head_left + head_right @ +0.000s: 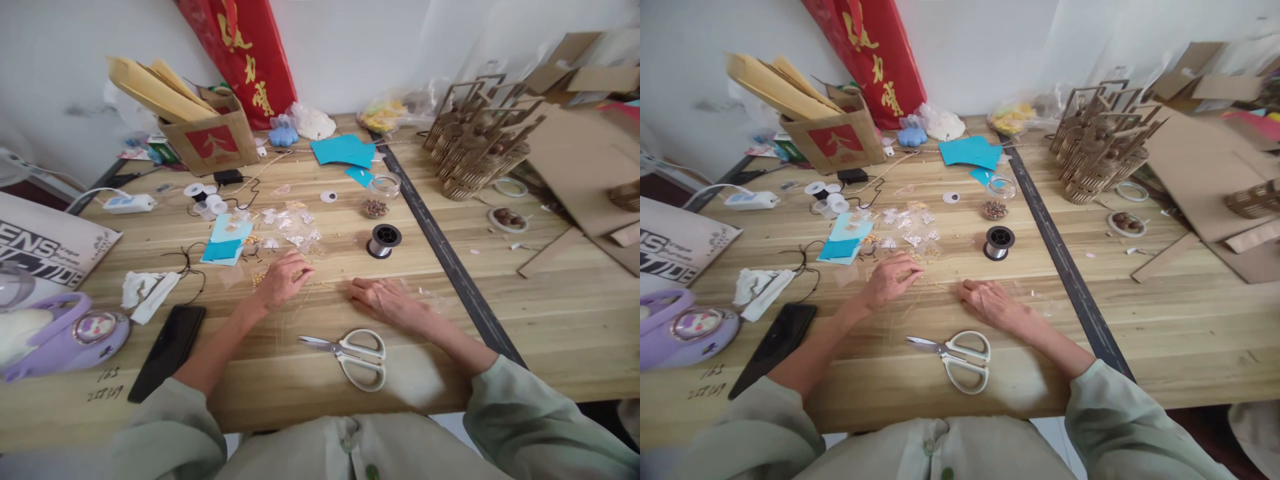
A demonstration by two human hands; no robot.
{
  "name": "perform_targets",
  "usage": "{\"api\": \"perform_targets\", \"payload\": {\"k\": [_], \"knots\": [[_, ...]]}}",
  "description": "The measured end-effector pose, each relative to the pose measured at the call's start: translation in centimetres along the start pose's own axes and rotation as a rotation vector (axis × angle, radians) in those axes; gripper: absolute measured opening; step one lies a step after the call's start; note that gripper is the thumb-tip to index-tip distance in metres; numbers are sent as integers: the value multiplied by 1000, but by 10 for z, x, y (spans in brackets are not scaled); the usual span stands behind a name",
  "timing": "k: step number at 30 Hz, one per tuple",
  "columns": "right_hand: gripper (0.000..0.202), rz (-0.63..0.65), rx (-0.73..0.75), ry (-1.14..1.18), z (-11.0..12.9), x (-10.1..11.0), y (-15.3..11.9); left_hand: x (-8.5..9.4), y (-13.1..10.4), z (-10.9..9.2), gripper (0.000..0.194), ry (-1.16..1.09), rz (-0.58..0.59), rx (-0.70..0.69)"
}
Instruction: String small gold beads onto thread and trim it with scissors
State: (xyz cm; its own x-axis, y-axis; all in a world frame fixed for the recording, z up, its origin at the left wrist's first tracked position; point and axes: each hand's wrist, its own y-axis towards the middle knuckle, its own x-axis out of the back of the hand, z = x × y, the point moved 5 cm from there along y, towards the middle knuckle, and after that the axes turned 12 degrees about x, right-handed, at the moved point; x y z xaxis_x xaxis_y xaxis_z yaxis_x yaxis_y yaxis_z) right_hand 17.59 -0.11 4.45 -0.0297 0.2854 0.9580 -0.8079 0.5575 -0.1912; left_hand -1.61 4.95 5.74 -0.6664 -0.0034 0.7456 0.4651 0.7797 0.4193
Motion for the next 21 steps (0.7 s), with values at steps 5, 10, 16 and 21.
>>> {"api": "perform_targets", "payload": {"k": [5, 10, 16, 21], "knots": [[21, 9, -31, 63, 1, 1, 1, -10, 5, -11, 12, 16, 57, -6], [15, -40, -35, 164, -8, -8, 1, -20, 3, -14, 12, 7, 88, 21], [13, -149, 4, 292, -19, -18, 1, -26, -4, -4, 11, 12, 109, 87], [11, -218, 14, 361, -21, -18, 1, -28, -7, -1, 8, -2, 91, 91]]}}
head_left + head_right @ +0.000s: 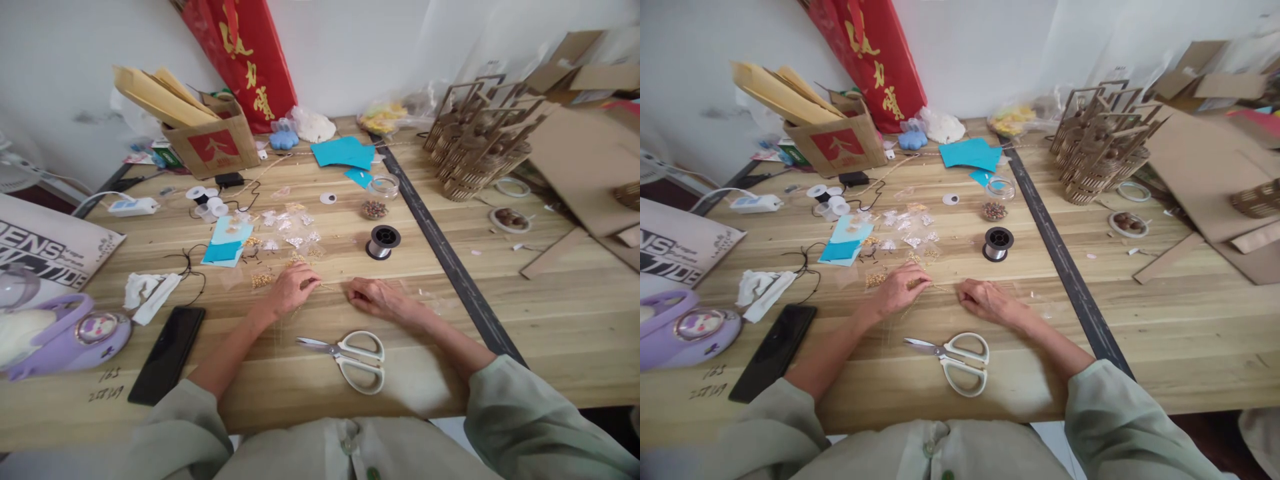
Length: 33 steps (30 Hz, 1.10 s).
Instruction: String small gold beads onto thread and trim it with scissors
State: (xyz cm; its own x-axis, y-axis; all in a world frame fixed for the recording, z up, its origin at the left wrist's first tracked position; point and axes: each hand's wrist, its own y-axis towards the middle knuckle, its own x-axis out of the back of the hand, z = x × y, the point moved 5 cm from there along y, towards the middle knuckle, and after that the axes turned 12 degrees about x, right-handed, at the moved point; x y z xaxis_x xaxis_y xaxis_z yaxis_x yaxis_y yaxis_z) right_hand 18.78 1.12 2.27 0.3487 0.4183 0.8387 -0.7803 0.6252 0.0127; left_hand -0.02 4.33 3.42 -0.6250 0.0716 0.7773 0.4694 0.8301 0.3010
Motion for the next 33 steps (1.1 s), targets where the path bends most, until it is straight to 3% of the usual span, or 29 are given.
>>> {"api": "perform_targets", "payload": {"k": [7, 15, 24, 33], "knots": [[10, -93, -86, 99, 0, 6, 0, -3, -6, 7, 8, -109, -101, 52], [9, -247, -104, 350, -15, -5, -1, 4, -10, 15, 11, -142, -184, 113], [14, -324, -205, 550, -26, -15, -1, 3, -11, 16, 11, -177, -188, 148], [22, -367, -243, 574, -23, -6, 0, 1, -11, 16, 11, -192, -190, 143]]}}
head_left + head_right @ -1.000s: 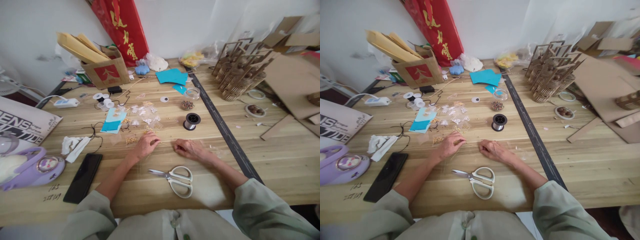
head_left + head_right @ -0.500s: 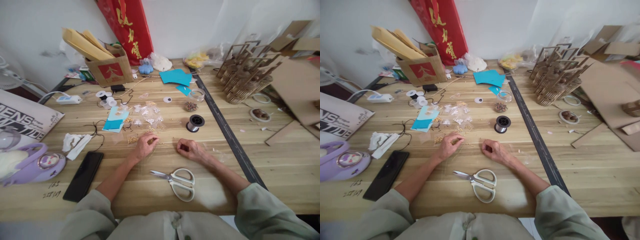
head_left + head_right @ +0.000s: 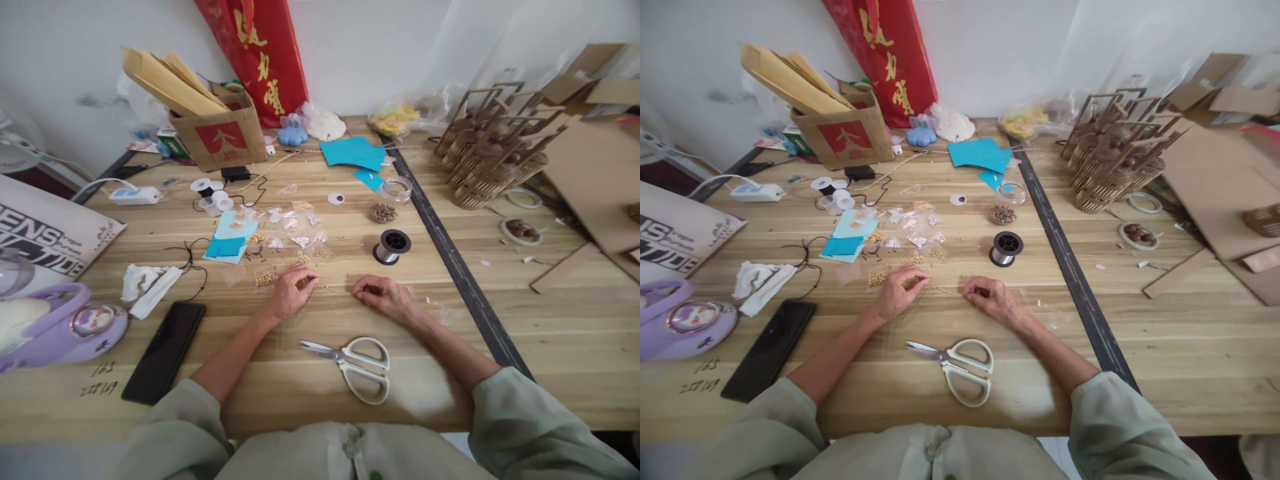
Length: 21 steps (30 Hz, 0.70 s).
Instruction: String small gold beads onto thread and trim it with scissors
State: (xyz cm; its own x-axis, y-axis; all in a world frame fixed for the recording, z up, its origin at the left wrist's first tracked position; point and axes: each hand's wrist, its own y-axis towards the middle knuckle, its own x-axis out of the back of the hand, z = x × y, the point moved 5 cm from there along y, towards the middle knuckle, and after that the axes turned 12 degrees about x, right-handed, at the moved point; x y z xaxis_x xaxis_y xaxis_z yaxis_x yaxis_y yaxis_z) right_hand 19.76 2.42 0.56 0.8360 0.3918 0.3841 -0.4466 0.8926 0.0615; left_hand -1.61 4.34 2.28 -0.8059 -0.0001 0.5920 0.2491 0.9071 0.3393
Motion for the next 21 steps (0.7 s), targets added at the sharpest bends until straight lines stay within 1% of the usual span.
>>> {"api": "perform_targets", "payload": {"k": [3, 5, 15, 21], "knots": [[25, 15, -73, 71, -1, 0, 0, 0, 0, -1, 11, 2, 0, -1], [25, 13, -94, 82, -1, 1, 0, 0, 0, 0, 11, 4, -2, 4], [19, 24, -93, 104, -2, 0, 1, -1, 0, 1, 11, -7, 13, 33], [22, 32, -71, 110, -2, -1, 1, 0, 1, 0, 12, -15, -10, 20]]}}
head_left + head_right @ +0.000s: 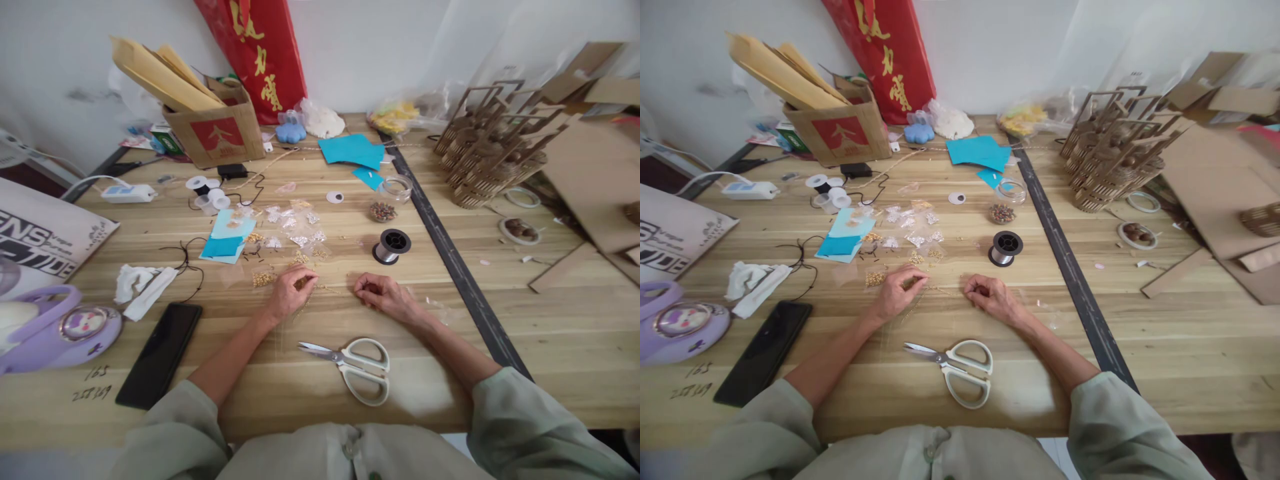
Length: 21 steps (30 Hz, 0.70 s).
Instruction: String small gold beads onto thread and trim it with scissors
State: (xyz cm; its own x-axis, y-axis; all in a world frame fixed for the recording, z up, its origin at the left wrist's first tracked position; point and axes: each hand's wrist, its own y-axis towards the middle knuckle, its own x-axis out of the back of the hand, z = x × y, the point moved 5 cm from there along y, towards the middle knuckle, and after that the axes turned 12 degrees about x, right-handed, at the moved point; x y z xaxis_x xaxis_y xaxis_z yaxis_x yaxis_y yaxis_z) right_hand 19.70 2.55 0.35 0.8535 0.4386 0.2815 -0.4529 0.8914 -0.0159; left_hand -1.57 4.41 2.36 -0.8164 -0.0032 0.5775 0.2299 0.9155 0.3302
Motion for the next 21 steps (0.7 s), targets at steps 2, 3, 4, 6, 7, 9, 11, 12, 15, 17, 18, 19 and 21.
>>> {"api": "perform_targets", "payload": {"k": [2, 3, 4, 6, 7, 9, 11, 12, 15, 17, 18, 19, 21], "knots": [[23, -7, -2, 0, 0, 0, 0, 1, 0, 0, 13, 5, -7, 1], [24, -13, -6, -4, 0, 0, 0, 1, 0, 0, 13, 10, -9, 3], [24, -16, -9, -9, 0, 0, 0, 1, 0, 0, 14, 15, -11, 6], [24, -19, -12, -13, -1, 0, 0, 1, 0, 0, 14, 20, -14, 8], [24, -19, -12, -9, -2, 0, 0, 2, 0, 0, 15, 18, -15, 7], [25, -21, -11, 7, -3, 0, 0, 2, 0, 0, 15, 10, -19, 3], [26, -19, -9, 18, -4, 0, 0, 1, 0, 0, 15, 8, -20, 1], [27, -16, -10, 16, -3, 0, 0, 1, 0, 0, 15, 10, -20, 0], [27, -4, -13, -13, -2, 1, 0, 0, 0, 0, 15, 16, -16, -6], [27, 0, -8, -26, -1, 1, 0, -1, -1, 0, 14, 13, -12, -11], [26, 0, -4, -28, -1, 1, 0, -1, -1, 1, 14, 10, -11, -10], [25, 0, 1, -26, -1, 1, 0, -1, -1, 1, 13, 8, -11, -9], [24, 0, 8, -23, -2, 1, 0, -1, -1, 1, 12, 7, -11, -5]]}}
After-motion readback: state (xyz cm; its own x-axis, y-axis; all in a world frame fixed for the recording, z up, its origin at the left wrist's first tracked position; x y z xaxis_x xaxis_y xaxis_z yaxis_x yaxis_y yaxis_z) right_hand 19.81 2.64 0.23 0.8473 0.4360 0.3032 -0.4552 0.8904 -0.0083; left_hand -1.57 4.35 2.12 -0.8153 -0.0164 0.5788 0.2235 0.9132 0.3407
